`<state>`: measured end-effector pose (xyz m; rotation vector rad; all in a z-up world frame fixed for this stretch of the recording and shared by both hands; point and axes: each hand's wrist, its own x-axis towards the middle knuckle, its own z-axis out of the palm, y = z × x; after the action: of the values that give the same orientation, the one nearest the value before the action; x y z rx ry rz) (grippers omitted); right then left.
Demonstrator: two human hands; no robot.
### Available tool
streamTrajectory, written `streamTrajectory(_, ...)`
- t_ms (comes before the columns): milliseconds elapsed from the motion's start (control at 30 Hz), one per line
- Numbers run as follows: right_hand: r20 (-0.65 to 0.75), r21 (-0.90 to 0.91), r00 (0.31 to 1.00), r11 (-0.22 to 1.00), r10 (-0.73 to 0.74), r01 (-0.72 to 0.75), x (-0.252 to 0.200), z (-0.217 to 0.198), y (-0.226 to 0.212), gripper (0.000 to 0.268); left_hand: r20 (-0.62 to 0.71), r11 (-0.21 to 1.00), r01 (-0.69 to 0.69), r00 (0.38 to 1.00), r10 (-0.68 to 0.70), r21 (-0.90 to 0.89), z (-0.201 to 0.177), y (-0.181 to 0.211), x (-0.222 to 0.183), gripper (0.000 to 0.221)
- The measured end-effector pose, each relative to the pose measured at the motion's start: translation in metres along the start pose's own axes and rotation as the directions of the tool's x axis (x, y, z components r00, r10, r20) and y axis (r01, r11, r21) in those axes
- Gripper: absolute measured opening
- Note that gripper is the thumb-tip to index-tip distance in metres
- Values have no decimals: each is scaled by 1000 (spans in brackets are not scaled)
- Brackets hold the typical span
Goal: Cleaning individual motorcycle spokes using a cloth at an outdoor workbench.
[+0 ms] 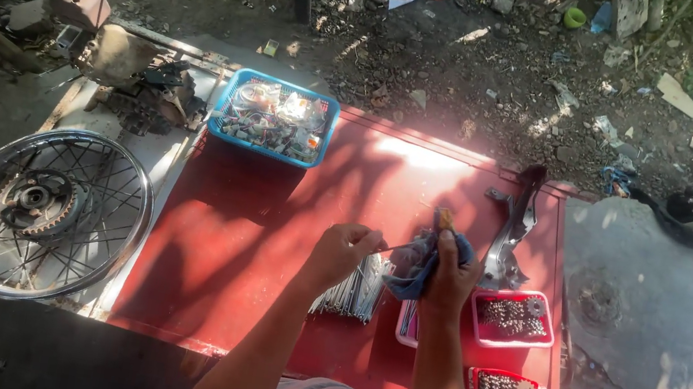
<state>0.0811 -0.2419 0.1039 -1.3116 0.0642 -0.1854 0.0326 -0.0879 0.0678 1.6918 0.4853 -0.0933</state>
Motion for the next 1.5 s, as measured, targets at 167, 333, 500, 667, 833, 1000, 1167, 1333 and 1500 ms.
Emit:
streamTrajectory(167,67,-147,996,987,-58,68,-27,35,-39,31,14,999,-8,1000,8,32,15,-10,14,42)
streamTrajectory(333,151,-199,978,964,-147,176,-18,30,-36,33,-140,999,-41,989,38,-20,26,-29,18,75)
streamTrajectory(500,390,-230,912,945,-128,232,-2,17,-23,36,26,782,121,991,-133,-612,34,33,-8,66)
streamTrajectory(667,492,-167,864,962,-107,215,-7,26,-17,34,-6,788,25,999,-36,-615,30,48,-4,65)
streamTrajectory(833,468,-116,876,974,-120,196,-1,25,-7,37,-74,822,-131,991,108,-554,10,72,-8,52)
streamTrajectory(1000,416,-113,902,978,-114,175,1,40,-27,37,-107,799,-257,965,238,-543,7,64,-5,39)
streamTrajectory(1167,264,-147,965,988,6,34,12,20,12,34,43,970,-242,969,243,-21,-7,60,-7,51)
streamTrajectory(1333,233,-62,971,997,54,-41,18,20,15,34,6,909,-76,997,80,411,-6,23,13,67)
streamTrajectory(1500,348,-107,937,994,37,0,8,35,-20,33,-93,984,-88,990,103,153,-7,56,-2,60)
